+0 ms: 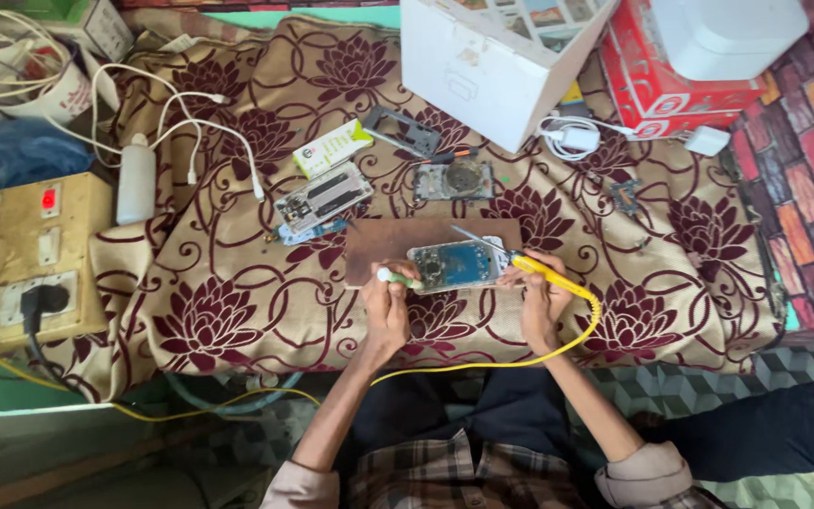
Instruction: The person uses a soldering iron and a small tool to work on the internal components of a disassembled mobile phone. They repeatedly apply heat and manipulate parts on the circuit board while seated on the floor.
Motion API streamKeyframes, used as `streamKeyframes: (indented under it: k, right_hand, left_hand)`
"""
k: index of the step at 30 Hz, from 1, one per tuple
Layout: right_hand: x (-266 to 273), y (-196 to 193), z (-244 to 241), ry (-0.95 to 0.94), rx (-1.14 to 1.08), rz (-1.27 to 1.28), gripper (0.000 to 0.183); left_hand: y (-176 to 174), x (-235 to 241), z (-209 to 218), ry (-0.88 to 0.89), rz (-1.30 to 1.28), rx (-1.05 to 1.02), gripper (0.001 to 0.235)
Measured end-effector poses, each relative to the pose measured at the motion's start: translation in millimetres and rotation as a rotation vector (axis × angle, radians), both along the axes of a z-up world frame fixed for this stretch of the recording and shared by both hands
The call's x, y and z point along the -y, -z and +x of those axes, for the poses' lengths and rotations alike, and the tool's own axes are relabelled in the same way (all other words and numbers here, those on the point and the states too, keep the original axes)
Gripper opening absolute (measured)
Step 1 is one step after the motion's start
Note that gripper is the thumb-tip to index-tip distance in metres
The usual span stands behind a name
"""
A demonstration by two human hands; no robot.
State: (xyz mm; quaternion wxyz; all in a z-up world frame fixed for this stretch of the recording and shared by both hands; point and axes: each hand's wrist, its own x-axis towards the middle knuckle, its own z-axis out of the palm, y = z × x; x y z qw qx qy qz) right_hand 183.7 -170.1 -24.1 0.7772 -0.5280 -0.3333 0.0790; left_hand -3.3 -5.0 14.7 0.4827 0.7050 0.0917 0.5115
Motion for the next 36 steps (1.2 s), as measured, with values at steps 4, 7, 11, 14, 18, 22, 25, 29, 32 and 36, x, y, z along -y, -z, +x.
streamKeyframes:
  k: [4,7,11,14,18,22,25,29,32,36]
  right_hand:
    - [0.7,-0.3,2.6,-0.036,-0.091,0.039,0.040]
    - [-1.9,1.2,-0.1,-0.027,-0.099,0.050,0.042]
    - [-0.1,-1.3,5.8,-0.002,-0.105,0.021,0.036]
    - [-0.5,-0.6,0.7,-0.026,-0.127,0.030,0.035]
    - [-2.0,-5.1,2.2,-0.009,-0.112,0.006,0.032]
    - [-2.3,-4.9,2.7,-0.009,-0.085,0.041,0.031]
    - [-2.9,-4.2,2.5,-0.018,-0.086,0.030,0.031]
    - [-1.8,-2.3,2.0,-0.021,-0.075,0.030,0.030]
    - [-1.6,-3.2,2.7,-0.022,-0.078,0.028,0.030]
    - [-1.8,-3.8,1.3,-0.026,-0.104,0.032,0.030]
  left_hand:
    - [-5.5,-1.3,3.2,-0.016,-0.017,-0.044,0.048]
    - [-7.7,-3.0,0.7,-0.123,0.075,-0.196,0.045]
    - [-13.1,-3.5,1.4,-0.232,0.161,-0.276,0.034]
    - [-15.6,-4.2,-3.6,-0.305,0.193,-0.285,0.028]
    - [-16.4,-4.6,-0.9,-0.334,0.149,-0.241,0.022]
    - [-13.3,-3.3,-1.8,-0.399,0.144,-0.147,0.020]
    - [-14.4,-5.4,-0.1,-0.465,0.125,-0.199,0.021]
    - [-14.4,-6.1,-0.1,-0.530,0.028,-0.195,0.026]
    - [-13.5,-8.2,-1.2,-0.522,0.034,-0.217,0.028]
    - [-7.4,-8.7,0.9,-0.482,-0.030,-0.161,0.028]
